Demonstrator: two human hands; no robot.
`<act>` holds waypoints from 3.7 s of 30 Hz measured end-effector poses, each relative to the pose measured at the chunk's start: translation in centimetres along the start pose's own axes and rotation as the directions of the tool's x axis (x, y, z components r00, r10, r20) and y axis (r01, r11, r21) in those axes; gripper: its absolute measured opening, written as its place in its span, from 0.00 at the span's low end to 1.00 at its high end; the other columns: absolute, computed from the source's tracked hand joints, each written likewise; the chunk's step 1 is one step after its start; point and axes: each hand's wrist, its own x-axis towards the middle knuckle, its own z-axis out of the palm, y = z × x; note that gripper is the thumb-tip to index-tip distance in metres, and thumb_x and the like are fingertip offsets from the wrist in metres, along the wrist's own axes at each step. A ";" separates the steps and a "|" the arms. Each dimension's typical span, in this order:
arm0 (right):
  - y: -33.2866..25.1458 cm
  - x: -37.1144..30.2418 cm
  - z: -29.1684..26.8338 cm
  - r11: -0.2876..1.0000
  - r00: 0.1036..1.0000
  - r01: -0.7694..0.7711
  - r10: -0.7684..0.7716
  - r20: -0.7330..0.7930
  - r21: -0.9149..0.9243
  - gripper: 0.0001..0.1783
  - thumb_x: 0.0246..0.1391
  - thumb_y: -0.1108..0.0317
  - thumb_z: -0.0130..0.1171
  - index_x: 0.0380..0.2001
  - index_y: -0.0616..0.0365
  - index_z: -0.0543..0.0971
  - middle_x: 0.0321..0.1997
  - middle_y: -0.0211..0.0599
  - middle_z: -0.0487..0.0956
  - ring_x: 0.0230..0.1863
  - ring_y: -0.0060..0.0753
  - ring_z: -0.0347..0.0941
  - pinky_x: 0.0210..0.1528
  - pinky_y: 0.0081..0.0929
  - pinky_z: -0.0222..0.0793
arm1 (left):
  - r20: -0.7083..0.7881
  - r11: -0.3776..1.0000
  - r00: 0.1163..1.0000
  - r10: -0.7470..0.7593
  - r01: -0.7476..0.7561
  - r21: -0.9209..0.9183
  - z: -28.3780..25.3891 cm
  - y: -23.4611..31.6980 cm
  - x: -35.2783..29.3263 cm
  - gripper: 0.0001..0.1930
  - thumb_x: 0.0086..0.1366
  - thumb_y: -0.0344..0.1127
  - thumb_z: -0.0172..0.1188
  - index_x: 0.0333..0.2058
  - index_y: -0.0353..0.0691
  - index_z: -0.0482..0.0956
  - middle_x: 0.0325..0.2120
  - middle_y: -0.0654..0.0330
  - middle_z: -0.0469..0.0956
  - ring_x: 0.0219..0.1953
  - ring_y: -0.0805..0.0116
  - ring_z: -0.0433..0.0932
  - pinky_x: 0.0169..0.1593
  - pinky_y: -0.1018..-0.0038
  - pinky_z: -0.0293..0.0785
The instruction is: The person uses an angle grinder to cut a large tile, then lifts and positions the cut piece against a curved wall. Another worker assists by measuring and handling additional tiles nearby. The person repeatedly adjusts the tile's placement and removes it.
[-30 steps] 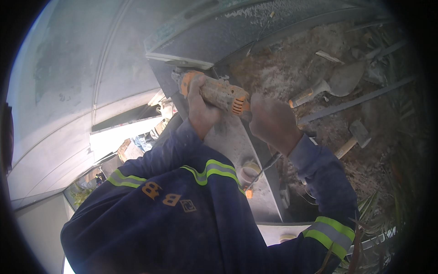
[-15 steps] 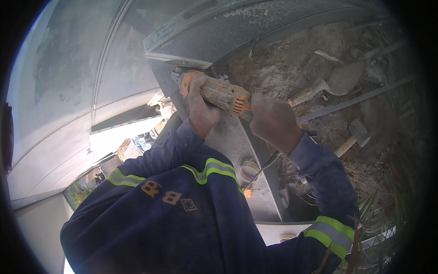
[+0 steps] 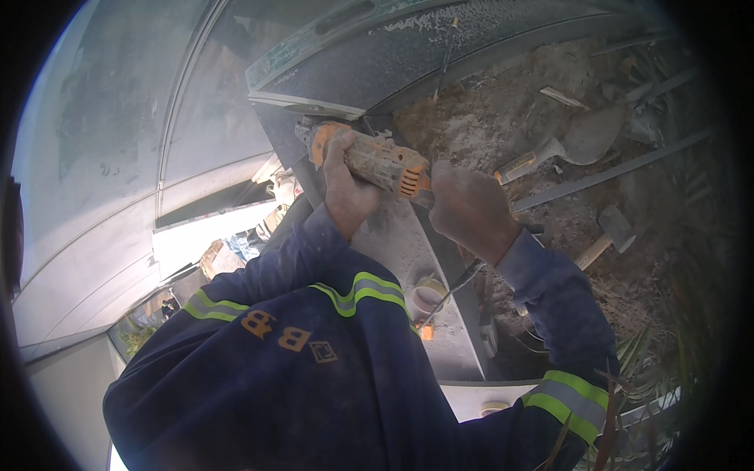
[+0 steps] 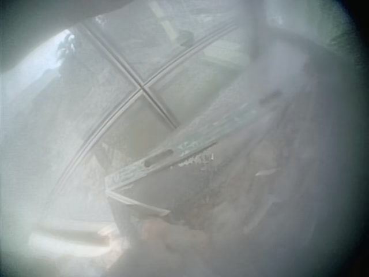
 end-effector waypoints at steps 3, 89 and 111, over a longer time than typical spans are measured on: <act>0.1 0.0 0.1 1.000 0.999 -0.017 0.017 0.030 -0.007 0.08 0.45 0.73 0.60 0.30 0.62 0.74 0.23 0.51 0.80 0.27 0.57 0.81 0.33 0.49 0.77 | -0.028 1.000 1.000 -0.001 0.001 -0.004 0.1 0.0 0.0 0.30 0.64 0.45 0.63 0.59 0.39 0.63 0.52 0.46 0.71 0.58 0.48 0.71 0.66 0.43 0.64; -8.1 -1.7 -3.0 0.988 0.992 -0.106 0.097 0.076 0.116 0.23 0.47 0.59 0.75 0.36 0.63 0.75 0.23 0.47 0.81 0.25 0.45 0.83 0.28 0.37 0.78 | 0.256 0.996 0.962 0.093 -0.093 -0.015 -0.7 5.5 -5.1 0.25 0.61 0.39 0.65 0.54 0.38 0.68 0.46 0.48 0.74 0.55 0.50 0.74 0.61 0.47 0.71; -22.8 -6.6 8.4 0.290 0.639 -0.658 0.703 0.311 0.695 0.14 0.48 0.66 0.66 0.19 0.65 0.76 0.12 0.32 0.73 0.09 0.20 0.66 0.09 0.23 0.55 | 0.698 0.885 0.547 -0.462 0.332 0.326 -4.7 10.1 -1.6 0.21 0.60 0.36 0.61 0.51 0.34 0.73 0.41 0.47 0.80 0.46 0.49 0.82 0.55 0.52 0.79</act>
